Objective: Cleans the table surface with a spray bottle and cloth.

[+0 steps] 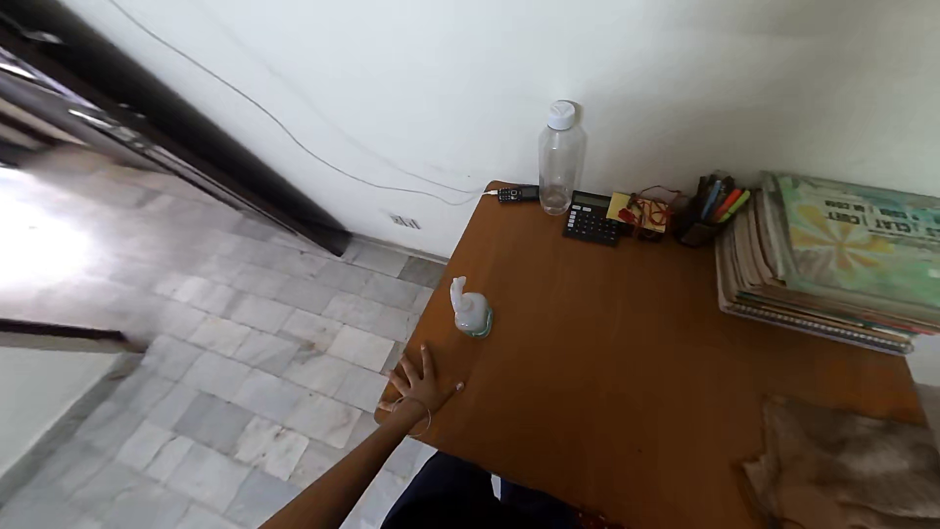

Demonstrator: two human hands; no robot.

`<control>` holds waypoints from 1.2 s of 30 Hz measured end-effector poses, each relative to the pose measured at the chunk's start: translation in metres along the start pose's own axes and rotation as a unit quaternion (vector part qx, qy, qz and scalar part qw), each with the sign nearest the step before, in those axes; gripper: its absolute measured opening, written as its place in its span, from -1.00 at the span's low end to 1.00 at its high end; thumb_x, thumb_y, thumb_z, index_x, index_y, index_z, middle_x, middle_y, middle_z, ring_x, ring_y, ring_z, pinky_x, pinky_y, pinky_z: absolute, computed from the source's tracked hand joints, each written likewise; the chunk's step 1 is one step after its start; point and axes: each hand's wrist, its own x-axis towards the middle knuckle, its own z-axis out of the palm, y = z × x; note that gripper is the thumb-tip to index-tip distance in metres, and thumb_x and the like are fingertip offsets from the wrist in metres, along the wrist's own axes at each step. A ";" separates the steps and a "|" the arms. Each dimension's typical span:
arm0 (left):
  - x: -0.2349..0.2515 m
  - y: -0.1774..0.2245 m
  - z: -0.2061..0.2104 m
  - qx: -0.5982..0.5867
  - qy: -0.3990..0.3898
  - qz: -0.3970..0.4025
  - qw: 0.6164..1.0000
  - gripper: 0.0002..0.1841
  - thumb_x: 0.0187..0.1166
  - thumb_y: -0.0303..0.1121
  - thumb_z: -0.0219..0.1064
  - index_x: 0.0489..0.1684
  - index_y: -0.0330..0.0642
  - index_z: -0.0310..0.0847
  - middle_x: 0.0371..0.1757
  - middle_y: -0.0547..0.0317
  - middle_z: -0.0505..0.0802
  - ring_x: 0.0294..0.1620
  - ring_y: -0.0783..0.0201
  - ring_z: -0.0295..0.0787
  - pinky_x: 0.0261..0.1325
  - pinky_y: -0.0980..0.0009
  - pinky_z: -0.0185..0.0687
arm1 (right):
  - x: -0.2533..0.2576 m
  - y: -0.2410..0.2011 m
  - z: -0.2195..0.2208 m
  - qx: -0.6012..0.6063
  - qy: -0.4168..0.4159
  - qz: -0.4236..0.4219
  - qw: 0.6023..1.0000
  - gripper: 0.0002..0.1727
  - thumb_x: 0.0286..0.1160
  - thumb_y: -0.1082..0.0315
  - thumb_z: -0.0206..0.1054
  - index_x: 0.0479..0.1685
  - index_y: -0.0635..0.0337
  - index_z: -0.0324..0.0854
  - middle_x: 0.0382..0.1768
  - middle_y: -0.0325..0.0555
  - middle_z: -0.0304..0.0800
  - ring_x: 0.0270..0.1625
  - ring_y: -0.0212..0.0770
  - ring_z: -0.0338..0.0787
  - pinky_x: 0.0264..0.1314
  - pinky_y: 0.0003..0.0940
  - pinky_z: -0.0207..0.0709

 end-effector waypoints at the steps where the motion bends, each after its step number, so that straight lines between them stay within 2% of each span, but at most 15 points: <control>1: -0.002 0.001 -0.001 -0.001 -0.001 0.001 1.000 0.23 0.52 0.25 0.36 0.91 0.06 -0.70 0.85 -0.31 -0.60 0.85 -0.53 -0.70 0.58 -0.65 -0.32 | -0.017 -0.010 0.008 -0.024 -0.015 -0.020 0.999 -0.09 0.78 -0.22 -0.18 0.90 0.30 -0.16 0.88 0.28 -0.15 0.89 0.24 0.00 0.88 0.08 -0.02; 4: -0.003 0.000 -0.001 0.003 -0.002 0.007 1.000 0.24 0.51 0.26 0.36 0.91 0.06 -0.71 0.86 -0.31 -0.58 0.85 -0.54 -0.66 0.58 -0.65 -0.29 | -0.087 -0.041 0.025 -0.031 -0.025 -0.089 0.995 0.04 0.64 -0.37 -0.02 0.85 0.36 0.00 0.80 0.47 -0.02 0.82 0.46 0.10 0.78 0.28 0.09; 6: -0.004 0.000 -0.001 0.007 0.007 0.013 1.000 0.25 0.48 0.27 0.39 0.92 0.05 -0.67 0.87 -0.33 -0.54 0.85 -0.55 -0.58 0.58 -0.64 -0.26 | -0.147 -0.061 0.027 -0.032 -0.043 -0.187 0.981 0.06 0.56 -0.37 0.05 0.84 0.34 0.06 0.76 0.60 0.01 0.75 0.64 0.10 0.73 0.41 0.08; 8: -0.003 0.000 -0.001 -0.004 0.016 0.020 1.000 0.25 0.45 0.25 0.43 0.94 0.02 -0.60 0.87 -0.38 -0.48 0.85 -0.57 -0.53 0.60 -0.62 -0.28 | -0.210 -0.077 0.022 -0.012 -0.104 -0.284 0.953 0.02 0.54 -0.28 0.25 0.84 0.26 0.10 0.76 0.63 -0.04 0.75 0.70 0.01 0.72 0.46 0.02; 10: -0.003 -0.001 -0.004 -0.021 0.015 0.029 0.999 0.24 0.45 0.22 0.45 0.94 0.00 -0.54 0.87 -0.42 -0.45 0.84 -0.61 -0.50 0.64 -0.58 -0.31 | -0.261 -0.078 0.021 -0.003 -0.161 -0.399 0.903 -0.08 0.43 -0.09 0.45 0.76 0.22 0.31 0.73 0.62 0.07 0.73 0.70 0.09 0.67 0.46 0.11; 12: -0.005 -0.002 -0.011 -0.036 0.011 0.047 0.998 0.20 0.47 0.16 0.47 0.95 -0.02 -0.46 0.88 -0.43 -0.38 0.84 -0.59 -0.45 0.71 -0.48 -0.33 | -0.288 -0.072 0.017 -0.006 -0.248 -0.498 0.831 -0.23 0.42 0.13 0.47 0.69 0.18 0.42 0.75 0.54 0.10 0.77 0.64 0.06 0.72 0.43 0.05; 14: -0.005 -0.007 -0.020 -0.076 0.029 0.115 0.990 0.15 0.46 0.01 0.54 0.94 -0.10 -0.32 0.91 -0.31 -0.28 0.90 -0.42 -0.48 0.74 -0.45 -0.43 | -0.290 -0.061 0.018 0.010 -0.276 -0.582 0.765 -0.34 0.35 0.37 0.43 0.60 0.09 0.57 0.75 0.41 0.20 0.76 0.66 0.06 0.69 0.54 -0.01; 15: -0.004 -0.009 -0.025 -0.086 0.044 0.165 0.982 0.14 0.44 -0.06 0.56 0.93 -0.15 -0.28 0.91 -0.30 -0.22 0.92 -0.34 -0.47 0.76 -0.44 -0.44 | -0.283 -0.056 0.019 0.010 -0.271 -0.602 0.751 -0.36 0.34 0.42 0.43 0.56 0.03 0.62 0.74 0.32 0.27 0.73 0.67 0.13 0.63 0.60 0.05; 17: 0.003 -0.007 -0.040 -0.093 0.052 0.242 0.964 0.13 0.42 -0.10 0.58 0.92 -0.21 -0.24 0.91 -0.29 -0.13 0.93 -0.28 -0.39 0.82 -0.34 -0.42 | -0.257 -0.047 0.018 -0.004 -0.243 -0.596 0.766 -0.38 0.33 0.47 0.42 0.51 0.03 0.66 0.70 0.23 0.38 0.67 0.64 0.29 0.52 0.64 0.18; 20: 0.020 0.005 -0.062 -0.115 0.004 0.304 0.946 0.16 0.41 -0.11 0.59 0.91 -0.26 -0.29 0.90 -0.26 -0.04 0.91 -0.22 -0.17 0.86 -0.18 -0.26 | -0.196 -0.037 0.015 0.008 -0.152 -0.531 0.833 -0.41 0.33 0.52 0.36 0.49 0.20 0.65 0.61 0.35 0.48 0.60 0.65 0.38 0.58 0.62 0.09; 22: 0.034 0.014 -0.070 -0.123 -0.015 0.352 0.928 0.17 0.37 -0.12 0.62 0.91 -0.26 -0.25 0.89 -0.25 0.04 0.89 -0.21 -0.06 0.85 -0.15 -0.16 | -0.156 -0.044 0.010 -0.003 -0.117 -0.442 0.890 -0.39 0.49 0.45 0.22 0.63 0.12 0.51 0.72 0.34 0.30 0.71 0.52 0.29 0.69 0.43 0.15; 25: 0.055 0.027 -0.074 -0.133 -0.028 0.421 0.897 0.17 0.31 -0.16 0.66 0.88 -0.31 -0.17 0.86 -0.27 0.12 0.87 -0.18 0.01 0.86 -0.07 -0.12 | -0.116 -0.070 0.003 -0.028 -0.124 -0.303 0.945 -0.30 0.61 0.28 0.22 0.80 0.11 0.25 0.78 0.36 0.16 0.72 0.51 0.28 0.66 0.38 0.20; 27: 0.064 0.036 -0.073 -0.150 -0.036 0.448 0.880 0.16 0.28 -0.20 0.68 0.84 -0.41 -0.14 0.80 -0.36 0.24 0.82 -0.17 0.15 0.85 0.02 -0.01 | -0.120 -0.100 0.003 -0.034 -0.105 -0.239 0.965 -0.29 0.56 0.21 0.32 0.75 0.15 0.33 0.62 0.39 0.43 0.60 0.48 0.46 0.59 0.38 0.30; 31: 0.063 0.042 -0.075 -0.191 -0.044 0.461 0.866 0.07 0.24 -0.28 0.69 0.76 -0.44 0.01 0.59 -0.37 0.52 0.60 -0.09 0.51 0.69 0.14 0.35 | -0.183 -0.159 -0.007 -0.052 -0.167 -0.251 0.952 -0.33 0.55 0.22 0.39 0.70 0.12 0.41 0.62 0.35 0.43 0.65 0.44 0.41 0.60 0.33 0.32; 36: 0.041 0.011 -0.087 -0.279 0.004 0.462 0.842 0.10 0.13 -0.27 0.73 0.70 -0.56 0.09 0.51 -0.41 0.59 0.52 -0.05 0.59 0.63 0.19 0.42 | -0.295 -0.196 0.008 -0.089 -0.241 -0.420 0.870 -0.40 0.57 0.29 0.32 0.67 -0.09 0.49 0.76 0.07 0.31 0.76 0.36 0.25 0.69 0.32 0.17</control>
